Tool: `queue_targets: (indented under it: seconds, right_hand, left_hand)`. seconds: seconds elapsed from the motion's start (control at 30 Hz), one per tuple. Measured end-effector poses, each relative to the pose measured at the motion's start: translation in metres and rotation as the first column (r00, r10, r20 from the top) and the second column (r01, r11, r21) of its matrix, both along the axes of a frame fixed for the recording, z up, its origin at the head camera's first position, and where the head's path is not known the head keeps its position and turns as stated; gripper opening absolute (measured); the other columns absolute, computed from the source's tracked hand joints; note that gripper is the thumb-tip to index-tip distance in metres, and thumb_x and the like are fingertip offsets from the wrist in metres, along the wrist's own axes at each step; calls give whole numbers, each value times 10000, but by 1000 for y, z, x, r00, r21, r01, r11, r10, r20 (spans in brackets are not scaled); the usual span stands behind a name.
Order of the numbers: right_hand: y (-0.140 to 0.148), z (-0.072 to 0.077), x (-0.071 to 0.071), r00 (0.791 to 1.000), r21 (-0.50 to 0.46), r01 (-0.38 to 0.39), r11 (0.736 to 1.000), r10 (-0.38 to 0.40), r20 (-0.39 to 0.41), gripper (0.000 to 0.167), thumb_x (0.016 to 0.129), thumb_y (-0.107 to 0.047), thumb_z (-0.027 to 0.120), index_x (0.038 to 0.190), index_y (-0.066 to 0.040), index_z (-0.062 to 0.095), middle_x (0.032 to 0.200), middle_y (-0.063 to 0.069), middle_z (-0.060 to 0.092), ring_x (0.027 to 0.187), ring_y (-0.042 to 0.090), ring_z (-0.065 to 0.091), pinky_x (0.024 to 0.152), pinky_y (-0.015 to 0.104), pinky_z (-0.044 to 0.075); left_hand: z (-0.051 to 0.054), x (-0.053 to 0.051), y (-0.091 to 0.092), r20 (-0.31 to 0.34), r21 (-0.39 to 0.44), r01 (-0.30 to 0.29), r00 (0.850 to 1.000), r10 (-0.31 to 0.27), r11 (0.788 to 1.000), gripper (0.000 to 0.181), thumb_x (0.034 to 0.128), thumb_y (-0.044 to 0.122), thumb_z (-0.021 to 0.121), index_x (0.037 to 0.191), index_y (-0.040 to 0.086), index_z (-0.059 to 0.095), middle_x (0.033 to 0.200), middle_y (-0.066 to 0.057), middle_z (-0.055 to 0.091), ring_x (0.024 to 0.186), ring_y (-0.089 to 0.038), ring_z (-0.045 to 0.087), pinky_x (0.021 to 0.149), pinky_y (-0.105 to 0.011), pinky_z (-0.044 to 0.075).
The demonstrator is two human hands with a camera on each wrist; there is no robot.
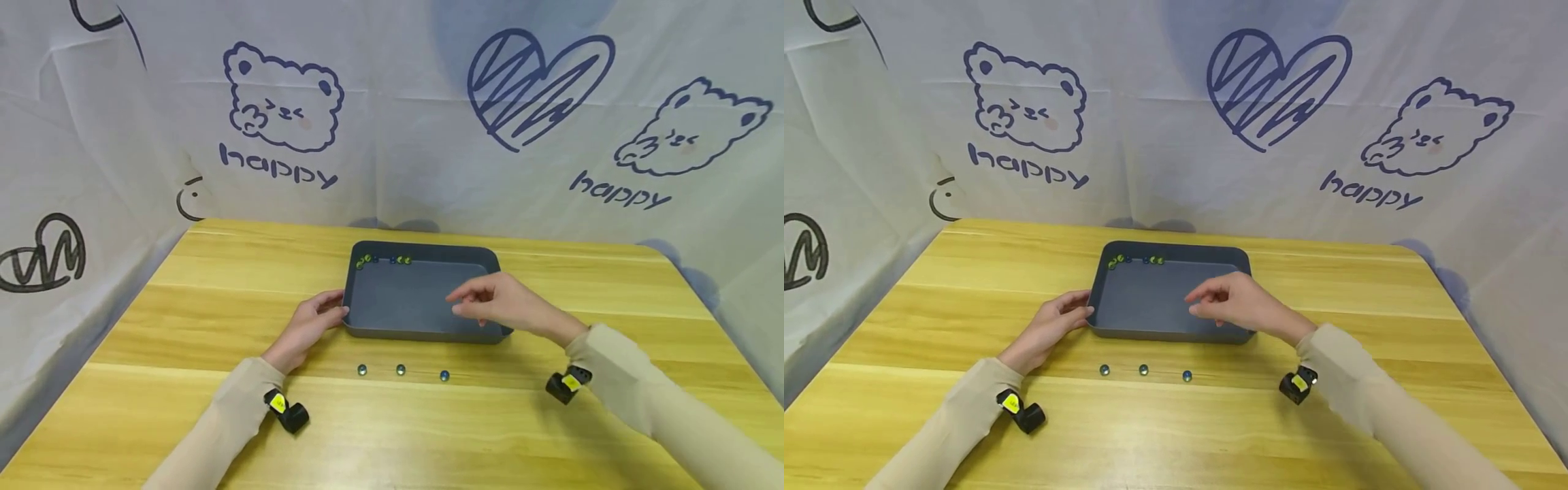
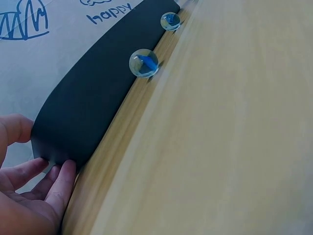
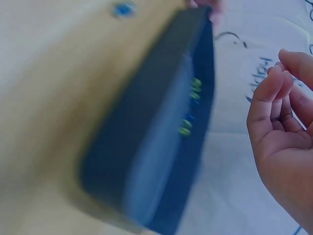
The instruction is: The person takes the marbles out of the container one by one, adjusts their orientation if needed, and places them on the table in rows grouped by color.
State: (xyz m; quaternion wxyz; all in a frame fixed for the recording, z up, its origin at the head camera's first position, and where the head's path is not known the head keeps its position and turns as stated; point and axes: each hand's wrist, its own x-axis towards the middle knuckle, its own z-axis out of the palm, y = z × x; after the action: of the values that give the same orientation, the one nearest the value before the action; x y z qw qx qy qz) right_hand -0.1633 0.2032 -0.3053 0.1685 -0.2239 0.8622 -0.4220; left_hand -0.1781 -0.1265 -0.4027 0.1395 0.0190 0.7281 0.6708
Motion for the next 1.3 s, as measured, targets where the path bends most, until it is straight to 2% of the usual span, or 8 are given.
queue_targets:
  seconds: [0.1, 0.2, 0.43, 0.63, 0.77, 0.9, 1.07, 1.3]
  right_hand:
    - [-6, 17, -16, 999, 26, 28, 999, -27, -31, 283, 953, -206, 629, 1178, -41, 678, 763, 65, 623, 646, 256, 554, 605, 351, 501]
    - [-12, 26, -33, 997, 23, 55, 998, -53, -47, 302, 960, -239, 622, 1200, -62, 671, 810, 62, 635, 676, 251, 552, 654, 357, 501]
    - [-25, 32, -63, 992, -2, 111, 994, -111, -59, 334, 952, -262, 635, 1239, -91, 658, 904, 107, 665, 764, 257, 589, 696, 359, 520]
    - [-38, 23, -86, 990, -69, 133, 989, -136, -33, 341, 952, -229, 636, 1249, -61, 652, 1121, 115, 666, 899, 249, 633, 800, 372, 564]
    - [-47, 13, -101, 991, -94, 133, 987, -134, -9, 340, 953, -185, 633, 1250, -20, 642, 1111, 174, 669, 955, 330, 640, 800, 354, 573]
    - [-56, 4, -113, 990, -99, 142, 985, -138, 41, 345, 956, -147, 622, 1263, 10, 621, 1134, 251, 647, 1011, 404, 622, 852, 425, 555]
    - [-65, -1, -122, 988, -17, 150, 989, -149, 47, 359, 957, -122, 609, 1283, 29, 600, 1122, 262, 649, 985, 387, 642, 870, 475, 538]
    - [-81, -14, -129, 989, 110, 131, 985, -138, 59, 324, 966, -113, 587, 1245, 46, 624, 966, 215, 694, 822, 296, 695, 779, 412, 581]
  left_hand:
    - [0, 0, 0, -3, 0, 3, 1000, -3, 1000, 516, 962, 65, 541, 1433, -66, 375, 1389, -249, 438, 1224, -328, 469, 1001, -374, 465]
    - [1, 0, 1, -5, -2, 2, 1000, -2, 1000, 514, 960, 63, 542, 1431, -65, 380, 1381, -247, 444, 1219, -325, 470, 1000, -376, 466]
    - [2, 0, 2, 3, -4, 6, 1000, -6, 1000, 513, 962, 60, 538, 1431, -72, 375, 1386, -250, 438, 1212, -323, 475, 991, -360, 473]
    - [0, 0, 1, 1, -8, -5, 1000, 5, 1000, 515, 962, 60, 540, 1430, -74, 374, 1392, -253, 438, 1212, -328, 482, 987, -360, 477]
    - [1, 0, 2, 2, -10, 0, 1000, 0, 1000, 517, 963, 63, 539, 1432, -74, 371, 1393, -253, 435, 1213, -326, 480, 991, -358, 473]
    - [2, 0, 2, 4, -13, -2, 1000, 2, 1000, 514, 962, 67, 541, 1430, -69, 379, 1388, -248, 440, 1208, -322, 480, 984, -357, 479]
    - [3, -1, 0, 1, -15, 5, 1000, -5, 1000, 517, 964, 72, 538, 1433, -71, 373, 1390, -254, 435, 1214, -328, 476, 986, -357, 478]
    - [1, -1, 1, 8, -14, 5, 1000, -4, 1000, 516, 964, 68, 537, 1433, -71, 372, 1391, -256, 435, 1215, -331, 478, 994, -364, 471]
